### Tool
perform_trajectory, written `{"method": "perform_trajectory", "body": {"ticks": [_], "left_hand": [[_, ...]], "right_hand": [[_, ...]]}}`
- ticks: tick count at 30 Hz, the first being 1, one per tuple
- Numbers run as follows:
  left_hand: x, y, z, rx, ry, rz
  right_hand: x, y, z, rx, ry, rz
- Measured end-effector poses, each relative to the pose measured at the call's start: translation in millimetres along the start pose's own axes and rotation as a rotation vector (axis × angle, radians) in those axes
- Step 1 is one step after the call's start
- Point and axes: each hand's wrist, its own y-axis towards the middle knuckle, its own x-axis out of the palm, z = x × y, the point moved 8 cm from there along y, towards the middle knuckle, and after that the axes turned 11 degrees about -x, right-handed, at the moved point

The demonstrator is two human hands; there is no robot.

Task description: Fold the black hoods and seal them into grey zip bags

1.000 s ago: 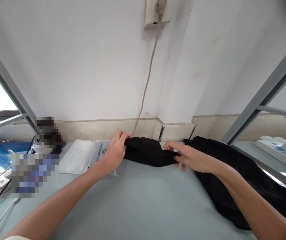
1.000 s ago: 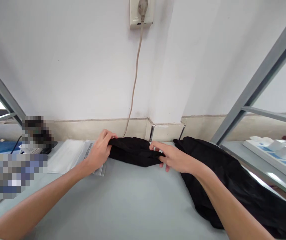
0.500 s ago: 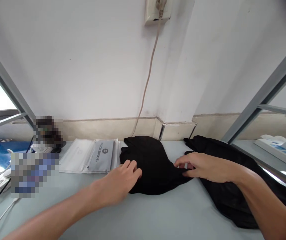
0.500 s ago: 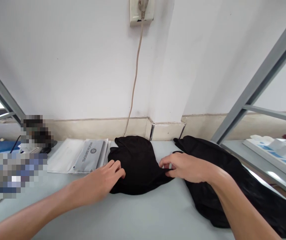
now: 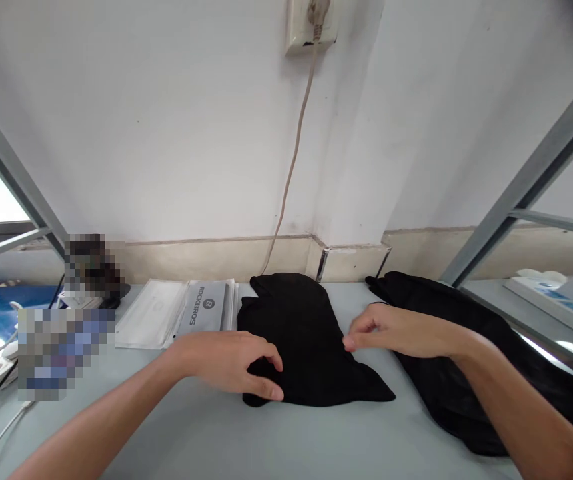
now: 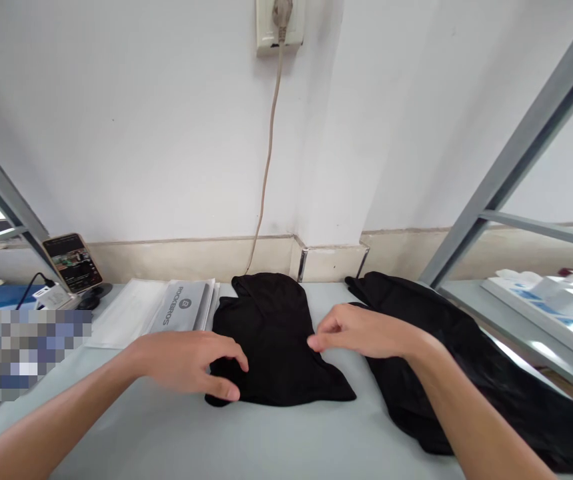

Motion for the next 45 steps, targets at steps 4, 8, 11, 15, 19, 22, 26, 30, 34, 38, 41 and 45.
{"method": "perform_trajectory", "body": {"ticks": [4, 8, 11, 15, 19, 22, 26, 30, 34, 38, 41, 45], "left_hand": [[-9.7, 17, 2, 0.038, 0.044, 0.228], [-18.8, 36, -17, 0.027, 0.3, 0.571], [-14.6, 47, -34, 0.018, 0.363, 0.529], [-15.8, 45, -31, 0.046, 0.3, 0.453], [-26.6, 47, -22, 0.031, 0.16, 0.497], [-37.4, 60, -32, -0.066, 0.22, 0.636], [-44.9, 88, -57, -0.19, 0.26, 0.669], [-48.7, 108, -74, -0.218, 0.193, 0.61], [-66.7, 111, -74, -0.219, 0.108, 0.702], [-94.4, 85, -56, -0.166, 0.028, 0.938], [-96.4, 54, -35, -0.059, -0.01, 0.943], [-60.8, 17, -3, 0.121, -0.106, 0.565]], "right_hand": [[6, 28, -6, -0.137, -0.182, 0.197], [20, 41, 3, -0.147, -0.212, 0.234], [21, 38, 10, -0.13, -0.204, 0.184], [6, 34, 17, -0.096, -0.201, 0.22], [-8, 42, 40, -0.007, -0.215, 0.427], [-5, 55, 62, 0.037, -0.156, 0.489], [0, 64, 73, 0.024, -0.033, 0.404], [-5, 59, 64, -0.004, 0.041, 0.338], [-21, 56, 54, -0.005, 0.043, 0.482], [-38, 46, 39, -0.001, 0.07, 0.652], [-47, 29, 21, -0.037, 0.117, 0.617], [-40, 4, 3, -0.087, 0.194, 0.252]]}}
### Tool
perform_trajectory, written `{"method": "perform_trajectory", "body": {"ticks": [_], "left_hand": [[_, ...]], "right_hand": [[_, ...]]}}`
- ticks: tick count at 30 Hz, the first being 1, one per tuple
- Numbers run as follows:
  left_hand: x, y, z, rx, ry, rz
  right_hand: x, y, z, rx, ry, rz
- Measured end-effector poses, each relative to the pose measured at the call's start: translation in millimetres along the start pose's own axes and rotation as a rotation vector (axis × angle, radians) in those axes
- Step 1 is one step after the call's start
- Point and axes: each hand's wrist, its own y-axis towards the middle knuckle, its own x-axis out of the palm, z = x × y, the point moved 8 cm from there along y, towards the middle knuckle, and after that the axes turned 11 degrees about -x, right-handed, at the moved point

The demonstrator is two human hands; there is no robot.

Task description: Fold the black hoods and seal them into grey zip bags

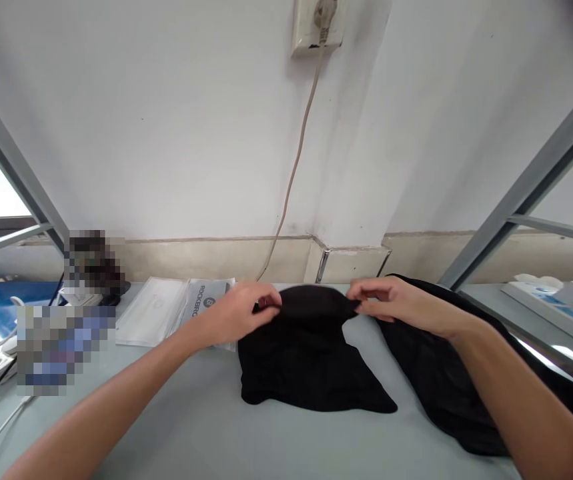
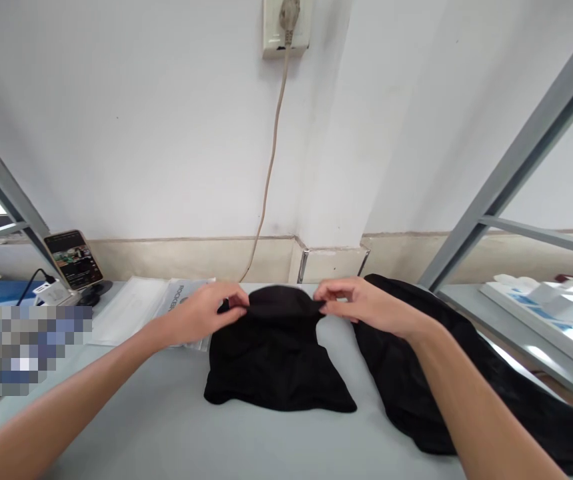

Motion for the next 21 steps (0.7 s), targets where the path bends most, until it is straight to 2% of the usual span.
{"method": "perform_trajectory", "body": {"ticks": [1, 2, 4, 7, 13, 15, 19, 21], "left_hand": [[6.8, -12, 6, -0.004, -0.003, -0.093], [11.6, -23, 11, -0.004, 0.027, -0.137], [22.7, -38, 21, 0.057, 0.1, -0.189], [38.0, -45, 24, 0.133, 0.166, -0.174], [62.1, -35, 2, 0.167, 0.349, -0.059], [63.3, -34, 0, 0.157, 0.391, -0.021], [58.3, -35, 9, 0.148, 0.359, -0.038], [56.2, -36, 13, 0.145, 0.3, -0.08]], "right_hand": [[6, -7, -2, 0.014, 0.021, -0.132], [11, -13, -3, 0.028, 0.037, -0.237], [19, -22, -2, 0.062, 0.056, -0.369], [32, -25, 1, 0.119, 0.087, -0.435], [64, -19, 15, 0.256, 0.118, -0.488], [67, -13, 19, 0.237, 0.054, -0.458], [47, 2, 22, 0.161, -0.125, -0.171], [41, 5, 17, 0.106, -0.179, -0.082]]}}
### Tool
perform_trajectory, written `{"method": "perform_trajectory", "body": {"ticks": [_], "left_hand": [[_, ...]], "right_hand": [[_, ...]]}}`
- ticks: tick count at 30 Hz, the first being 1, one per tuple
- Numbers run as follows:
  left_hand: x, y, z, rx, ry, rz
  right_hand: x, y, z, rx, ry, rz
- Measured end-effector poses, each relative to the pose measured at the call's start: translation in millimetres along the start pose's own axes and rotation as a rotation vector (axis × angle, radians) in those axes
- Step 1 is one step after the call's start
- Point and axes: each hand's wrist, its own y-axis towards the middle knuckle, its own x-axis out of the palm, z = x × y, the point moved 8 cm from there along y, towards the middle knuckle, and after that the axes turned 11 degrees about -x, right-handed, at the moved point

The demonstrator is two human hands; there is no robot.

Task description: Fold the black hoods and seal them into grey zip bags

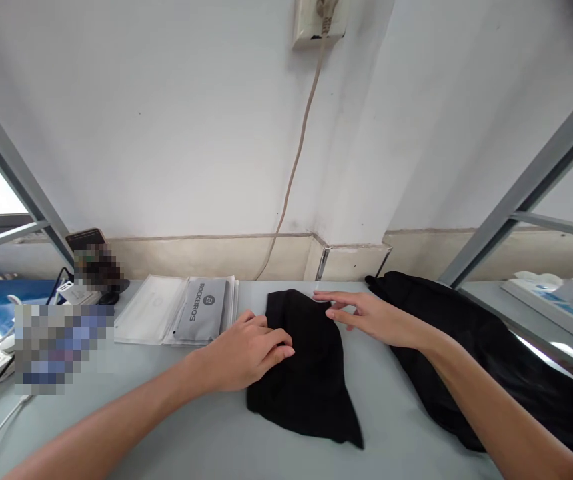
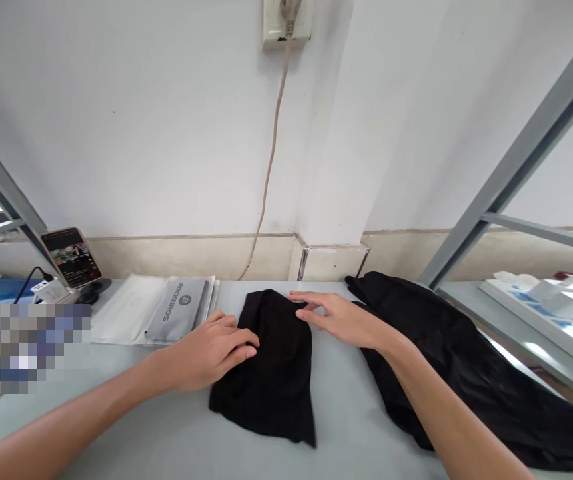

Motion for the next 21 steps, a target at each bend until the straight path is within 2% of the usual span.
{"method": "perform_trajectory", "body": {"ticks": [3, 8, 9, 11, 13, 15, 16, 19, 21], "left_hand": [[3.4, -4, -1, 0.003, -0.021, -0.044], [12.0, -10, -9, -0.026, 0.041, -0.016], [13.0, -11, -10, -0.024, 0.055, -0.009], [15.5, -12, -11, -0.011, 0.094, 0.001], [19.3, -13, -12, -0.004, 0.147, 0.023], [24.3, -12, -14, -0.001, 0.225, 0.062], [27.0, -12, -14, 0.013, 0.272, 0.086], [31.1, -9, -10, 0.065, 0.382, 0.148], [26.5, -6, -9, 0.041, 0.349, 0.146]], "right_hand": [[4, 0, -9, -0.066, -0.009, -0.019], [33, 2, -6, -0.102, -0.086, -0.197], [36, 4, -4, -0.111, -0.122, -0.19], [36, 9, -6, -0.148, -0.22, -0.095], [31, 12, -16, -0.208, -0.292, 0.023], [31, 11, -29, -0.242, -0.304, 0.044], [35, 10, -34, -0.234, -0.285, -0.009], [53, -1, -41, -0.163, -0.199, -0.272], [59, -8, -43, -0.146, -0.171, -0.341]]}}
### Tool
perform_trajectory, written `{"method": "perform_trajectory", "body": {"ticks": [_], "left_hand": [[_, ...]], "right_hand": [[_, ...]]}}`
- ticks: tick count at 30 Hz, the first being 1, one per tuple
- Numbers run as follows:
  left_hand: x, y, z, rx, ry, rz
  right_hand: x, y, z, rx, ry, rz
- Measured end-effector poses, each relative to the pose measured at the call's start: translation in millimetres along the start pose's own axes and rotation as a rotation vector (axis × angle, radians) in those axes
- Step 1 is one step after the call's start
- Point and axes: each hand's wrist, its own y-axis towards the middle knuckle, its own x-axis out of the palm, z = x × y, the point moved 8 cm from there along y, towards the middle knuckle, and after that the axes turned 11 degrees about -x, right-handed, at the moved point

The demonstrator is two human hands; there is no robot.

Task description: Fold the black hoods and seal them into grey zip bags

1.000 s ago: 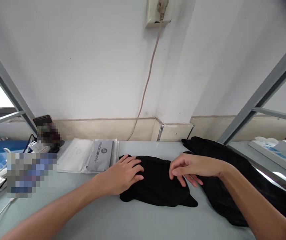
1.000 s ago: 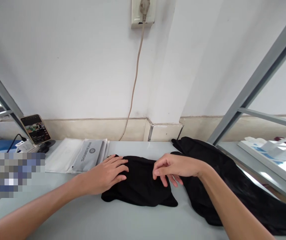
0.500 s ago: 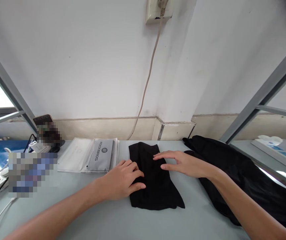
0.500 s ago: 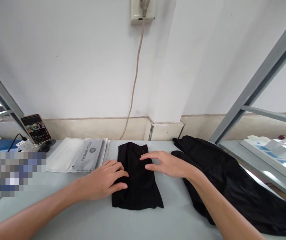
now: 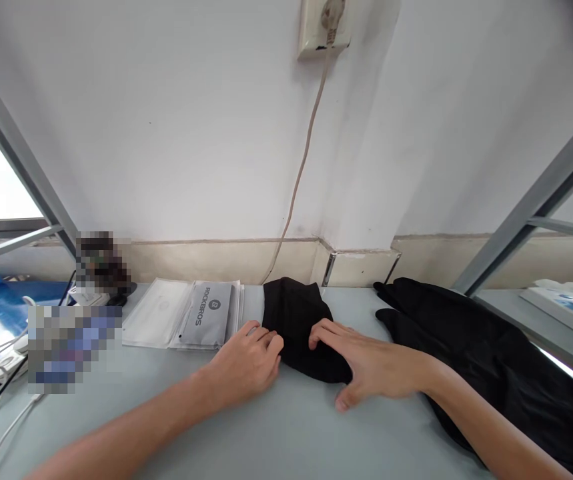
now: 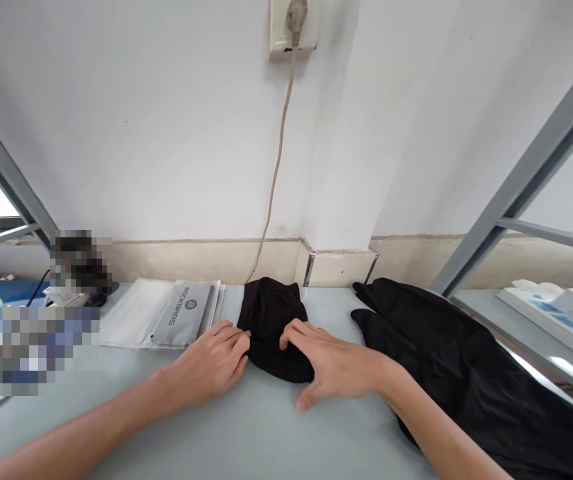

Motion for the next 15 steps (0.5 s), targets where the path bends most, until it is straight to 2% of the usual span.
{"method": "perform_trajectory", "body": {"ticks": [4, 7, 11, 15], "left_hand": [[-17.0, 8, -18, -0.23, -0.322, -0.115], [-18.8, 7, -37, -0.476, -0.666, -0.21], [-7.1, 4, -55, -0.695, -0.985, -0.191], [16.8, 0, -64, -0.893, -1.276, -0.214]], "right_hand": [[-10, -2, 0, -0.041, 0.017, 0.147], [-14, -3, 6, 0.003, 0.16, 0.167], [-20, -2, 9, -0.048, 0.447, 0.211], [-18, 1, 15, -0.1, 0.695, 0.216]]}}
